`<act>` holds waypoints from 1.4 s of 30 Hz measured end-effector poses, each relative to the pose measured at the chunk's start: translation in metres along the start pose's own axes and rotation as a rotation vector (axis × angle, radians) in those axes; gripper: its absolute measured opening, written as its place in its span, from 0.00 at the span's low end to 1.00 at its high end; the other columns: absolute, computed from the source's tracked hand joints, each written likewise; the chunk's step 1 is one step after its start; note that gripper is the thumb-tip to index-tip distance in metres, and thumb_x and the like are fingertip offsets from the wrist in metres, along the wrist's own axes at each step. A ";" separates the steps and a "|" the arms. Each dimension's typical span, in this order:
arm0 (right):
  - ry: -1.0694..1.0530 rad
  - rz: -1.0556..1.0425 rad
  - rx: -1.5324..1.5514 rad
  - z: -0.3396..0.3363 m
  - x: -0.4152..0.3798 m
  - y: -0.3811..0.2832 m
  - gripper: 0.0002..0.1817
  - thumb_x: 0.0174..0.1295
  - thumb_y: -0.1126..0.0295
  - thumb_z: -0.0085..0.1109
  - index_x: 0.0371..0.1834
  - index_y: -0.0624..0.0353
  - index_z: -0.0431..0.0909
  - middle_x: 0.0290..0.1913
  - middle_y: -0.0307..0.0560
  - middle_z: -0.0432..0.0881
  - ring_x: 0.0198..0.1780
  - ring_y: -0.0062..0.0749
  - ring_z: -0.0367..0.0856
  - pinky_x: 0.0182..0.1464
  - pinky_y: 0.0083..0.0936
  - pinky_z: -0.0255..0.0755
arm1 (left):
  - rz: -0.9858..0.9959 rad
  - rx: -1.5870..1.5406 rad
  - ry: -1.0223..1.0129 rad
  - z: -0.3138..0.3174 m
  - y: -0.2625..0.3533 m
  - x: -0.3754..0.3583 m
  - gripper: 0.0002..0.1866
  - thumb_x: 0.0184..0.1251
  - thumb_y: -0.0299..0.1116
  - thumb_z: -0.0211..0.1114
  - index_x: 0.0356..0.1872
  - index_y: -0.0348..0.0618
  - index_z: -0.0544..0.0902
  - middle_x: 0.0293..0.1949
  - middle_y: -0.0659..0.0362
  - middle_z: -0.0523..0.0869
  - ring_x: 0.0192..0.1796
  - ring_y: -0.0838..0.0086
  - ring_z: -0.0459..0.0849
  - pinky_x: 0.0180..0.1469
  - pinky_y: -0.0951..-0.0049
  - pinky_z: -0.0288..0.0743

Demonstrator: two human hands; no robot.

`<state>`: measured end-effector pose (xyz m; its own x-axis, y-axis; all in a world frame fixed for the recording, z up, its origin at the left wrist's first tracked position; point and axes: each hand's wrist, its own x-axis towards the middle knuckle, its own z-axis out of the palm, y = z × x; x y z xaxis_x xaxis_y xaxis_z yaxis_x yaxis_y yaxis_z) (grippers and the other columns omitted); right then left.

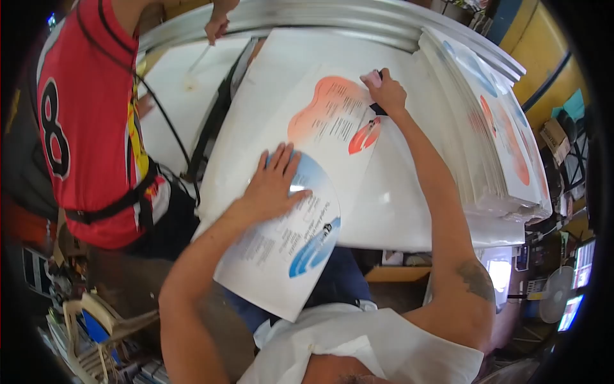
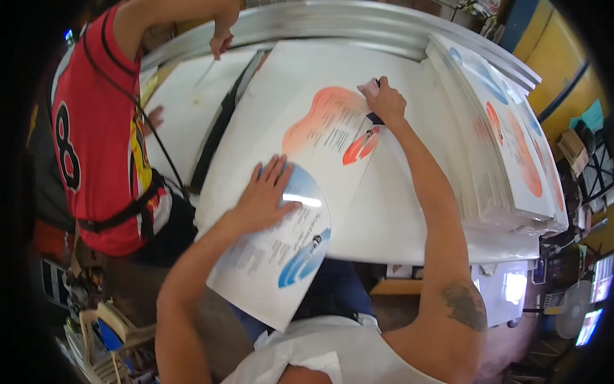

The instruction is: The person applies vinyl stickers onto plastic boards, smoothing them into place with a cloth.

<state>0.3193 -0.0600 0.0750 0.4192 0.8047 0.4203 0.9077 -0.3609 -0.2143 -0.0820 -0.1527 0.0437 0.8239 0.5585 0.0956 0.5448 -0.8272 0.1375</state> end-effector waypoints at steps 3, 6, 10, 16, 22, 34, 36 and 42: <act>-0.097 -0.134 0.170 -0.039 -0.074 -0.034 0.26 0.65 0.45 0.58 0.54 0.54 0.80 0.41 0.55 0.89 0.45 0.54 0.88 0.48 0.46 0.80 | 0.067 -0.039 -0.024 -0.005 -0.009 -0.012 0.47 0.73 0.60 0.57 0.80 0.35 0.55 0.82 0.42 0.52 0.85 0.52 0.45 0.83 0.48 0.38; -0.268 -0.322 0.408 -0.064 -0.146 -0.089 0.16 0.67 0.55 0.60 0.45 0.54 0.85 0.39 0.47 0.86 0.44 0.46 0.85 0.49 0.38 0.78 | 0.129 -0.063 0.035 -0.007 -0.012 -0.013 0.44 0.73 0.59 0.58 0.78 0.37 0.62 0.79 0.42 0.58 0.83 0.51 0.50 0.83 0.50 0.41; -0.191 -0.736 0.405 -0.041 -0.209 -0.153 0.20 0.49 0.66 0.74 0.47 0.52 0.81 0.46 0.46 0.77 0.51 0.48 0.79 0.47 0.43 0.78 | -0.022 -0.250 -0.037 -0.034 -0.014 -0.014 0.28 0.68 0.46 0.68 0.61 0.36 0.81 0.65 0.43 0.77 0.71 0.50 0.71 0.74 0.55 0.64; -0.296 -0.718 0.487 -0.025 -0.199 -0.169 0.20 0.51 0.69 0.72 0.49 0.52 0.81 0.46 0.45 0.79 0.49 0.46 0.81 0.42 0.43 0.80 | 0.033 -0.336 0.286 -0.016 -0.033 -0.019 0.15 0.60 0.31 0.74 0.46 0.37 0.86 0.46 0.51 0.82 0.50 0.54 0.82 0.53 0.60 0.79; -0.166 -0.698 0.258 0.022 -0.098 -0.125 0.14 0.59 0.65 0.64 0.49 0.49 0.83 0.42 0.43 0.82 0.47 0.44 0.81 0.45 0.45 0.75 | 0.077 -0.240 0.295 -0.011 -0.034 -0.018 0.23 0.64 0.30 0.72 0.59 0.34 0.82 0.60 0.48 0.83 0.63 0.52 0.82 0.71 0.54 0.71; 0.003 -0.340 0.152 0.088 0.048 -0.052 0.13 0.70 0.62 0.57 0.51 0.53 0.84 0.47 0.51 0.86 0.51 0.52 0.82 0.55 0.50 0.75 | 0.067 -0.208 0.239 -0.015 -0.028 -0.020 0.22 0.68 0.32 0.69 0.60 0.34 0.79 0.64 0.47 0.80 0.66 0.49 0.78 0.74 0.52 0.68; -0.030 -0.445 0.378 0.068 -0.008 -0.086 0.12 0.62 0.71 0.60 0.47 0.61 0.83 0.44 0.56 0.84 0.49 0.55 0.80 0.53 0.45 0.75 | 0.079 -0.177 0.245 -0.014 -0.029 -0.021 0.21 0.69 0.34 0.67 0.59 0.33 0.79 0.64 0.47 0.79 0.66 0.48 0.76 0.72 0.55 0.69; -0.265 -0.819 0.551 0.002 -0.154 -0.163 0.09 0.52 0.75 0.64 0.37 0.58 0.80 0.39 0.50 0.81 0.45 0.48 0.79 0.49 0.41 0.74 | 0.010 -0.233 0.146 -0.017 -0.027 -0.021 0.22 0.68 0.31 0.67 0.61 0.35 0.77 0.65 0.46 0.77 0.67 0.44 0.76 0.73 0.51 0.67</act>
<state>0.1069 -0.1245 0.0431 -0.4042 0.8095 0.4258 0.7499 0.5598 -0.3525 -0.1165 -0.1414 0.0549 0.7884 0.5676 0.2371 0.4726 -0.8057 0.3571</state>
